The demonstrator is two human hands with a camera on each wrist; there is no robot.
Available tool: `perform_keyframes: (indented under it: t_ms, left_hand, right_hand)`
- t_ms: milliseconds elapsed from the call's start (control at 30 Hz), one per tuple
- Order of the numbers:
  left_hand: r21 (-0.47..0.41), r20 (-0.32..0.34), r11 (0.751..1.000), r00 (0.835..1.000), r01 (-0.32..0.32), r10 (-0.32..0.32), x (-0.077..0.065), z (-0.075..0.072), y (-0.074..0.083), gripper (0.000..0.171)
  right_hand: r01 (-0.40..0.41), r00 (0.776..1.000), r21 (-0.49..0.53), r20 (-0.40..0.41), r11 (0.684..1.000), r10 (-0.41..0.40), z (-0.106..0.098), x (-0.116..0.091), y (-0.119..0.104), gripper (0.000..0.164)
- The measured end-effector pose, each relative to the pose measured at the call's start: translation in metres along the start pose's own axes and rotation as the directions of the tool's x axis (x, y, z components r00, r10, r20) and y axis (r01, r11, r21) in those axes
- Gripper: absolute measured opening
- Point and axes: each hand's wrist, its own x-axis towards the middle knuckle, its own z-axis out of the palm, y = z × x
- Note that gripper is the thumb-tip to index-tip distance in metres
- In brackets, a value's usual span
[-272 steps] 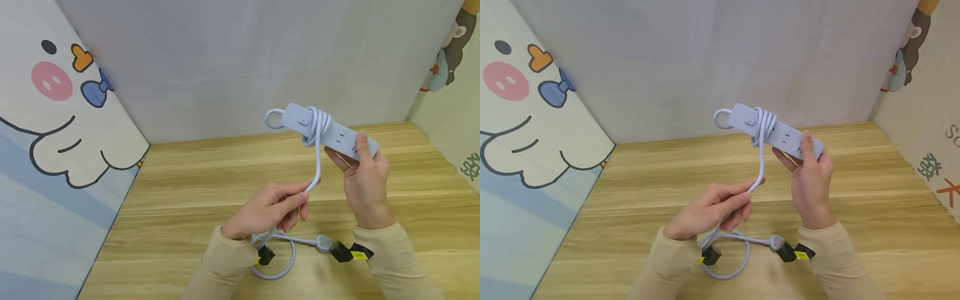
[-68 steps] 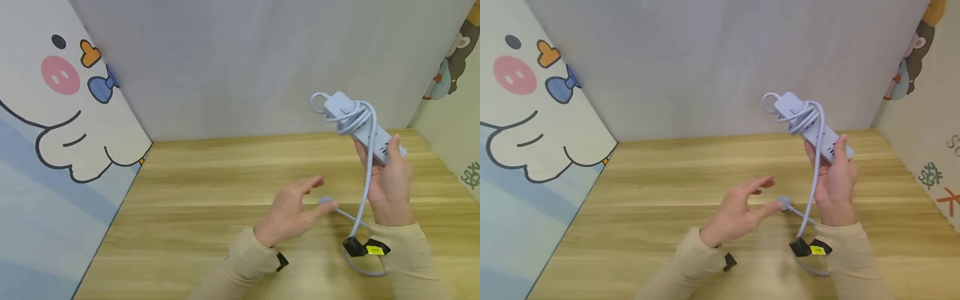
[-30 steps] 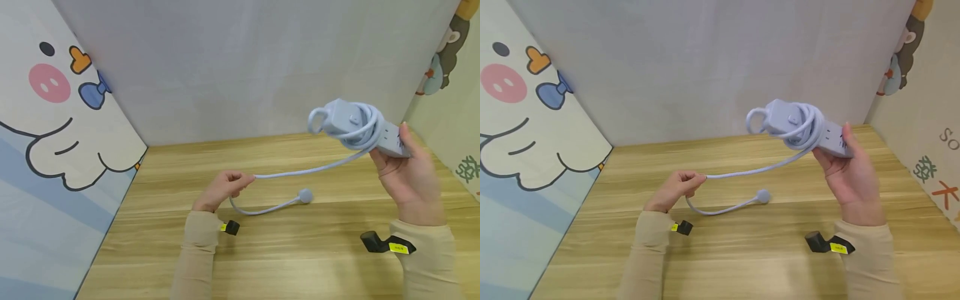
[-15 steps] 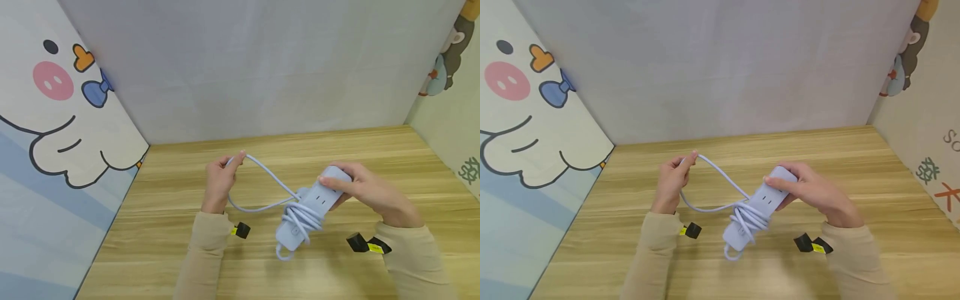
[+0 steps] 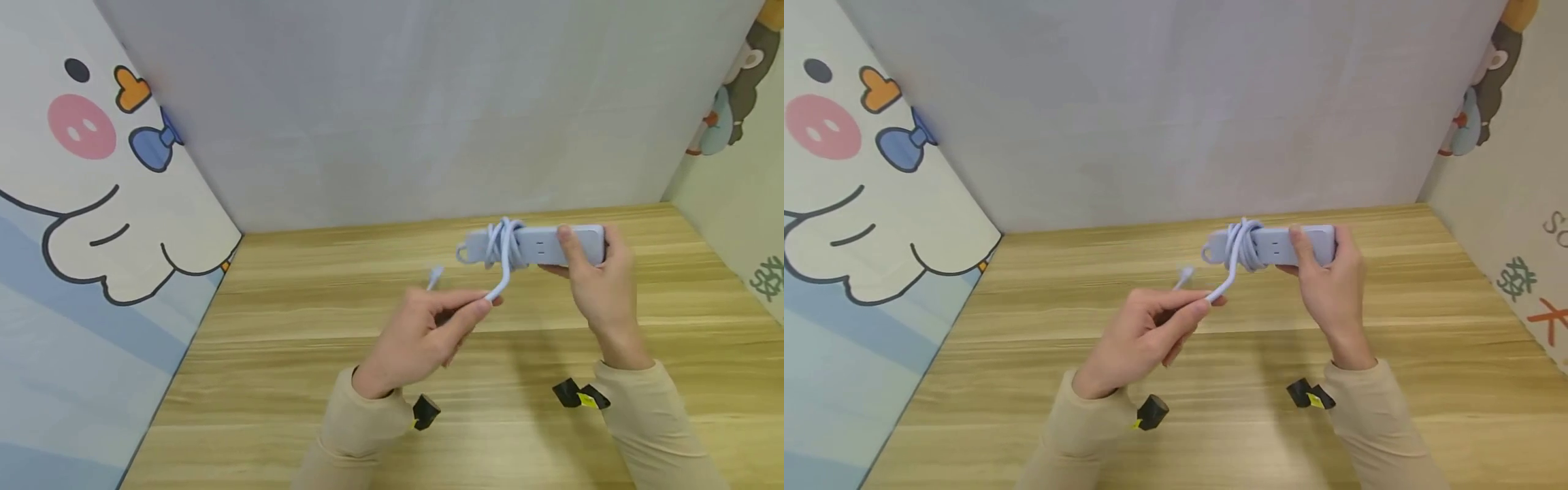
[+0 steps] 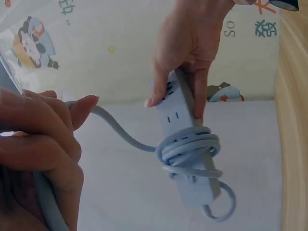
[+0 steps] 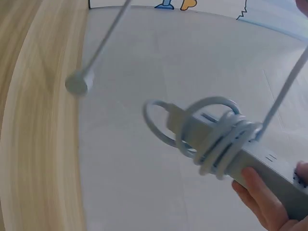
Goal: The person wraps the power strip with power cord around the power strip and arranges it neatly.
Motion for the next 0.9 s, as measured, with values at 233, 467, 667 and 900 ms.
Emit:
perform_keyframes:
  t_ms: [233, 467, 667, 900]
  left_hand:
    - [0.178, 0.183, 0.972, 0.976, -0.151, 0.118, 0.003, 0.031, 0.001, 0.032]
    - [0.132, 0.291, 0.99, 0.952, 0.051, -0.088, 0.011, 0.03, -0.017, 0.033]
    - [-0.014, 0.351, 0.965, 0.905, 0.261, -0.24, 0.017, -0.008, -0.059, 0.034]
    - [0.116, 0.156, 0.917, 0.904, 0.383, -0.397, 0.01, -0.047, -0.087, 0.028]
  right_hand:
    - [0.23, 0.943, 0.437, -0.321, 0.87, -0.089, 0.006, -0.002, -0.012, 0.018]
    - [0.036, 0.989, 0.887, -0.097, 0.46, 0.108, -0.007, -0.006, -0.032, 0.03]
    - [-0.254, 0.965, 0.959, 0.242, 0.124, 0.103, -0.034, 0.006, -0.024, 0.021]
    - [-0.416, 0.68, 0.498, 0.726, 0.761, -0.104, -0.062, 0.01, -0.013, 0.045]
